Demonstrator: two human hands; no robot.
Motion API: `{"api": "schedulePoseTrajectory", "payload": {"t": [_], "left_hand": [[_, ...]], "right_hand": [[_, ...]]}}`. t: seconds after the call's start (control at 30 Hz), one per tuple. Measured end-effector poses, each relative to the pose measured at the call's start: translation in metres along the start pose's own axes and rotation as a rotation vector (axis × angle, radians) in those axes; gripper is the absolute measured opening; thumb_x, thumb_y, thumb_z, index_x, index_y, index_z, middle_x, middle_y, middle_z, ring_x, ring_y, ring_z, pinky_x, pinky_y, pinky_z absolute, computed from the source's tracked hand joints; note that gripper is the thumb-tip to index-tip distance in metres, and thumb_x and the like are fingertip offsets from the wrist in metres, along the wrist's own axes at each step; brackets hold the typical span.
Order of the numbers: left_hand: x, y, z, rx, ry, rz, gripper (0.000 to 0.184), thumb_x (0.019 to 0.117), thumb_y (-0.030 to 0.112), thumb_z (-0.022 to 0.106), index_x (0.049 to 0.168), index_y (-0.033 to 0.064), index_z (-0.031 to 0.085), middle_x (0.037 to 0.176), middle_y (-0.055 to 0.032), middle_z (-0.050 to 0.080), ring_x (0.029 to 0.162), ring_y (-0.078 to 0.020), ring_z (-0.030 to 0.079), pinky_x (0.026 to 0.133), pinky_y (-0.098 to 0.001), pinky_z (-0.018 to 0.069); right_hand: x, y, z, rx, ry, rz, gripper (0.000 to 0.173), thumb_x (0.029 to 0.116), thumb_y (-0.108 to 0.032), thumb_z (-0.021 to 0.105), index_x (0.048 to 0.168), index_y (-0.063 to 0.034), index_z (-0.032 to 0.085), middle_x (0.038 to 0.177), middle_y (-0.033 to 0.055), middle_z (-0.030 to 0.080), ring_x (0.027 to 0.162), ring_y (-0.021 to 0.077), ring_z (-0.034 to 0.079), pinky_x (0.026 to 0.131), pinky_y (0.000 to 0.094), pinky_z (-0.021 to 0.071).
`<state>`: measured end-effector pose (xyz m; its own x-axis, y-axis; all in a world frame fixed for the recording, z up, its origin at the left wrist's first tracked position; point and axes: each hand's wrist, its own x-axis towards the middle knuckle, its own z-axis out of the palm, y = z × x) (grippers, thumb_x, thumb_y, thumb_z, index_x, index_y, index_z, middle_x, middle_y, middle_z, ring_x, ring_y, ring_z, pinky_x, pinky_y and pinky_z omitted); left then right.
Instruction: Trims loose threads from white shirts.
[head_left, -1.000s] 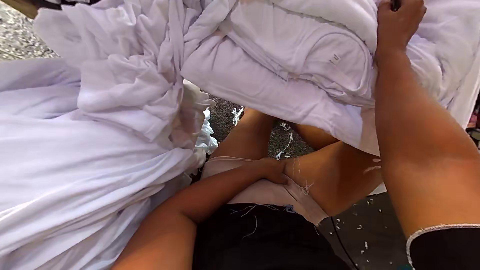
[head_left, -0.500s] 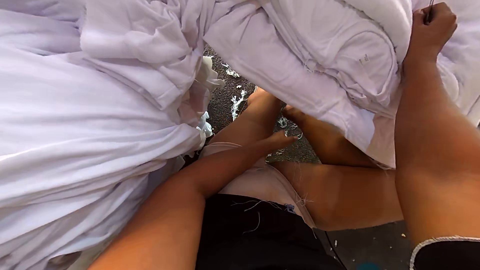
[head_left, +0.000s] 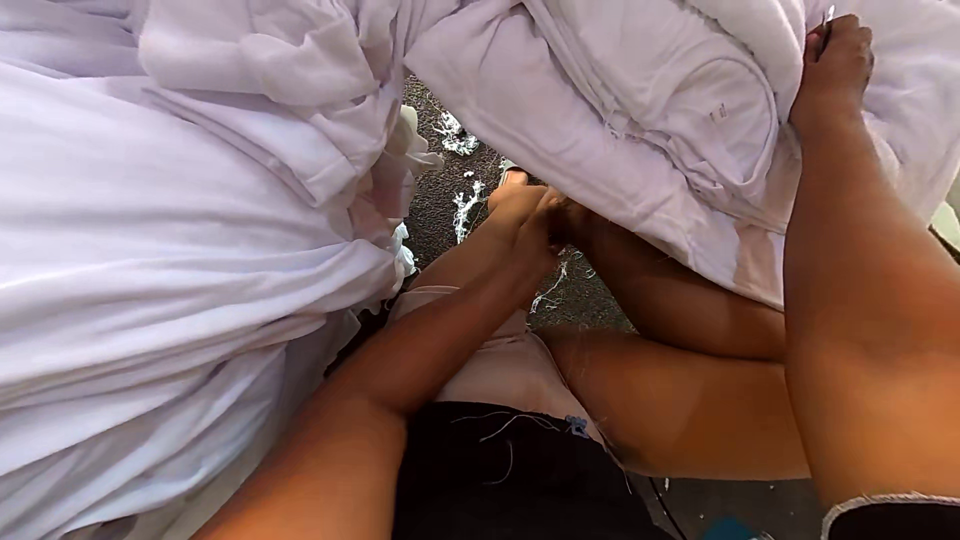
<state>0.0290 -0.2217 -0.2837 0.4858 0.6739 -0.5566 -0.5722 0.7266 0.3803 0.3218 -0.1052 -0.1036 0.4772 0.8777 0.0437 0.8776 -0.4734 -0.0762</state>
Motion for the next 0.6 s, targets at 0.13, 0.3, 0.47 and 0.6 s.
{"api": "schedulePoseTrajectory", "payload": {"t": [0.13, 0.3, 0.47, 0.6], "left_hand": [[-0.020, 0.014, 0.010, -0.082, 0.393, -0.150, 0.024, 0.1040, 0.028, 0.055, 0.119, 0.0091, 0.053, 0.101, -0.0055, 0.056, 0.088, -0.0133, 0.057, 0.078, -0.0279, 0.0516], [-0.005, 0.011, -0.010, -0.149, 0.353, -0.191, 0.052, 0.1025, 0.024, 0.057, 0.148, 0.0065, 0.039, 0.148, -0.0156, 0.044, 0.132, -0.0269, 0.049, 0.106, -0.0402, 0.0456], [-0.022, 0.005, -0.007, 0.140, 0.266, -0.210, 0.043, 0.1065, 0.024, 0.049, 0.144, 0.0037, 0.044, 0.136, -0.0155, 0.053, 0.119, -0.0246, 0.058, 0.099, -0.0387, 0.0497], [-0.078, 0.040, 0.032, 0.877, -0.364, -0.181, 0.040, 0.1074, 0.022, 0.048, 0.136, -0.0056, 0.055, 0.125, -0.0169, 0.065, 0.110, -0.0172, 0.066, 0.099, -0.0335, 0.0520]], "right_hand": [[-0.002, 0.002, 0.003, 0.055, 0.022, -0.011, 0.047, 0.1109, -0.024, 0.034, 0.143, 0.0080, 0.047, 0.145, 0.0343, 0.047, 0.137, 0.0439, 0.047, 0.115, 0.0500, 0.0354], [0.005, -0.001, 0.003, 0.038, 0.026, 0.018, 0.045, 0.1103, -0.022, 0.035, 0.142, 0.0064, 0.048, 0.144, 0.0318, 0.049, 0.137, 0.0409, 0.048, 0.114, 0.0478, 0.0360], [0.006, -0.002, 0.005, 0.075, 0.047, 0.040, 0.042, 0.1070, -0.017, 0.038, 0.139, 0.0058, 0.053, 0.142, 0.0308, 0.051, 0.134, 0.0405, 0.051, 0.112, 0.0493, 0.0375], [0.000, -0.006, 0.004, 0.114, 0.110, 0.071, 0.039, 0.1063, -0.018, 0.043, 0.134, 0.0061, 0.057, 0.137, 0.0304, 0.056, 0.129, 0.0426, 0.055, 0.109, 0.0522, 0.0406]]}}
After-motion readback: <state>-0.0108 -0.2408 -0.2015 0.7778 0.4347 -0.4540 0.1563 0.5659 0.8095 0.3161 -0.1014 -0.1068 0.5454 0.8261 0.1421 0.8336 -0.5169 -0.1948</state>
